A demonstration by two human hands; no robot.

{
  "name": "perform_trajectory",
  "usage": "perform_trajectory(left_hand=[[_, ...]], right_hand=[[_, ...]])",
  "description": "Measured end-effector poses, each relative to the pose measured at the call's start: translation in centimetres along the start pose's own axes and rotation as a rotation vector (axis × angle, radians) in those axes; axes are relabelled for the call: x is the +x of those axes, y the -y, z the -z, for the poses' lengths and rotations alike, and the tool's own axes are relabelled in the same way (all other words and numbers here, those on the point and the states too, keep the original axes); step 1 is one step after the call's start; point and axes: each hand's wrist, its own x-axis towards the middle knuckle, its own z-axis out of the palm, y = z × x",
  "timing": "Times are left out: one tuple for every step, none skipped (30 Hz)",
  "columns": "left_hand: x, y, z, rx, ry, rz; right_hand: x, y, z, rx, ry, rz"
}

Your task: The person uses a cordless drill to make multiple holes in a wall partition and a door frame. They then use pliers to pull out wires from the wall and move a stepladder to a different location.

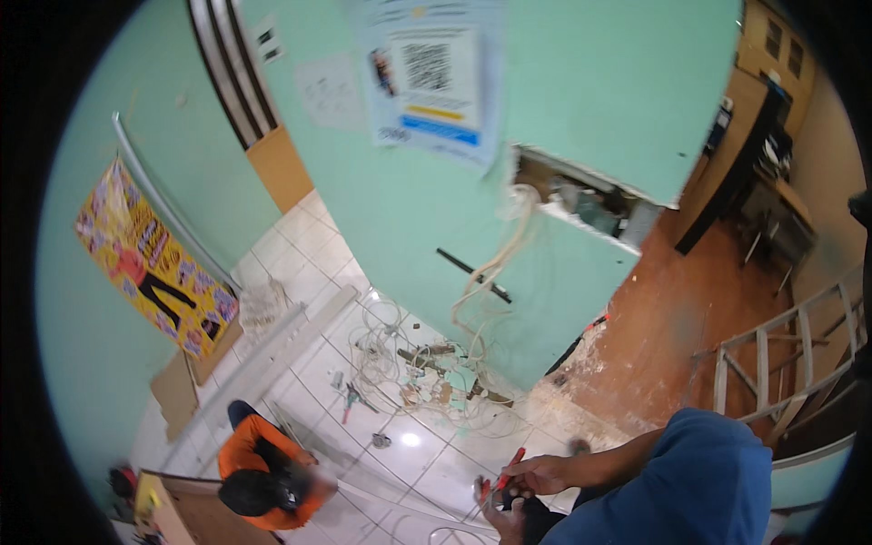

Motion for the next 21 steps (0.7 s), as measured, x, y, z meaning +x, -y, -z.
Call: perform_trajectory(left_hand=[[-0.2,-0.8,-2.0,-0.088,0.058,0.032],[0.0,-1.4,-3.4,-0.029,0.1,0.05],[0.1,-2.1,-5.4,0.007,0.135,0.06],[-0.3,-2.8,-7.9,-0.039,0.119,0.042],[-0.6,-3.5,-10.4,-0.025,0.161,0.099],[-1.0,-4.4,-12.5,-0.005,0.194,0.161],[-1.5,-5.4,-14.7,0.016,0.218,0.208],[-2.0,-6.3,-17.8,-0.028,0.248,0.233],[-2.9,-7.4,-20.3,-0.053,0.268,0.219],[-3.7,-8.4,-22.8,-0.047,0.307,0.227],[-4.1,-9.2,-25.5,-0.038,0.345,0.199],[-4.7,-10.2,-28.0,-0.027,0.359,0.276],[-5.2,-11.3,-30.3,-0.048,0.379,0.32],[-5.6,-12.3,-32.5,-0.052,0.39,0.298],[-5.6,-13.3,-34.2,-0.065,0.411,0.281],[-5.7,-14.3,-35.4,-0.088,0.431,0.205],[-5.0,-15.3,-36.4,-0.073,0.471,0.145],[-4.6,-16.2,-37.0,-0.072,0.517,0.076],[-4.5,-17.1,-37.3,-0.068,0.564,0.017],[-4.8,-17.9,-37.8,-0.048,0.563,-0.062],[-4.7,-18.5,-38.3,-0.017,0.597,-0.095]], right_hand=[[-2.0,0.5,0.7,0.005,0.017,0.019],[-3.9,0.5,1.5,0.004,-0.002,0.078],[-5.8,0.7,2.2,0.015,-0.118,0.106],[-8.2,0.8,3.4,0.021,-0.028,0.18],[-10.7,1.0,4.5,0.019,0.016,0.228],[-13.2,1.2,5.8,0.074,0.017,0.258],[-15.7,1.3,6.9,0.133,0.033,0.289],[-17.8,1.8,8.0,0.117,-0.097,0.298],[-20.5,2.1,9.3,0.091,-0.044,0.379],[-23.2,2.1,10.5,0.075,-0.056,0.432],[-25.7,2.3,11.6,0.056,-0.025,0.504],[-27.9,2.6,12.5,0.053,-0.061,0.53],[-29.9,3.1,13.2,0.049,-0.05,0.574],[-32.0,3.5,13.9,0.014,-0.064,0.642],[-33.9,4.2,14.5,-0.065,-0.103,0.713],[-35.7,4.9,14.9,-0.133,-0.123,0.793],[-37.2,5.7,14.9,-0.193,-0.213,0.85],[-38.5,6.3,14.8,-0.37,-0.155,0.932],[-39.6,7.1,14.7,-0.531,-0.167,0.978],[-40.6,7.8,14.4,-0.693,-0.18,1.022],[-41.2,8.3,13.8,-0.714,-0.124,0.993]])
